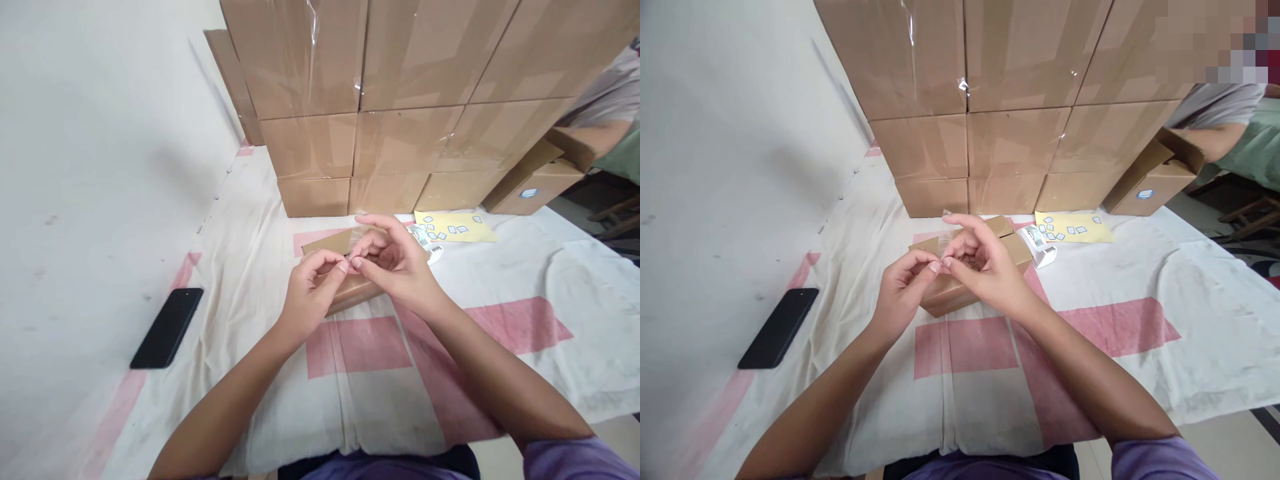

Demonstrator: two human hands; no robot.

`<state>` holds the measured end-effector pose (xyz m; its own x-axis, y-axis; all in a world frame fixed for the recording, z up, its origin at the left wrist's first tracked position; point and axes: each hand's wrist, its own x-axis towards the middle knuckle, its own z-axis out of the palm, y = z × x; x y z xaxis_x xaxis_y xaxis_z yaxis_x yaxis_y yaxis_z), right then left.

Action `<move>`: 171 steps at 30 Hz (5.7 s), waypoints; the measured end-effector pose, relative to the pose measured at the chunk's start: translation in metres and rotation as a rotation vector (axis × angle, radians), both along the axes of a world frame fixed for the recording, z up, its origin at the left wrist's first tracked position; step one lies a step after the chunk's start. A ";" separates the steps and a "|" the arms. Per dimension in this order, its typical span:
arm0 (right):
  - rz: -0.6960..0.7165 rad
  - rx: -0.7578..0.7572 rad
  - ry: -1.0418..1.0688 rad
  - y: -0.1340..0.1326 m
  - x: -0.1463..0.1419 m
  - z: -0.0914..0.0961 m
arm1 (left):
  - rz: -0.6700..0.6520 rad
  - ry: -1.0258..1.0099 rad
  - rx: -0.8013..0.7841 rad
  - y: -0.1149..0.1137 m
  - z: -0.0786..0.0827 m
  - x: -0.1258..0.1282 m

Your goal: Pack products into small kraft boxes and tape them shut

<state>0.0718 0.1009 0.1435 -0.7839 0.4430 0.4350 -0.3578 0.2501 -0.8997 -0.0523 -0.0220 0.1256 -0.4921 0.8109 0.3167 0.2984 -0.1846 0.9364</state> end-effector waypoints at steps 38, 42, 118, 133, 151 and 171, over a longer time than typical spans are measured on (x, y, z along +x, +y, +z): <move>-0.021 0.060 -0.343 0.052 0.009 0.003 | 0.179 1.066 -0.341 0.002 -0.008 0.008; -0.007 0.125 -0.398 0.051 0.008 0.003 | 0.193 1.103 -0.327 0.002 -0.011 0.007; -0.151 0.370 -0.485 0.073 -0.031 0.009 | 0.222 1.142 -0.229 0.004 -0.019 0.008; -0.307 0.445 -0.870 0.060 -0.043 0.030 | 0.213 1.128 -0.238 0.004 -0.019 0.009; -0.191 0.520 -0.555 0.088 -0.046 0.012 | 0.255 1.173 -0.186 0.005 -0.022 0.011; -0.092 0.677 -0.667 0.120 -0.030 0.013 | -0.029 1.206 -0.126 0.003 -0.017 -0.002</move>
<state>0.0415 0.2212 0.1561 -0.9377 0.3333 0.0979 0.2233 0.7943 -0.5650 -0.0539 -0.0189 0.1088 0.0831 0.8750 0.4769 0.9885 -0.1330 0.0719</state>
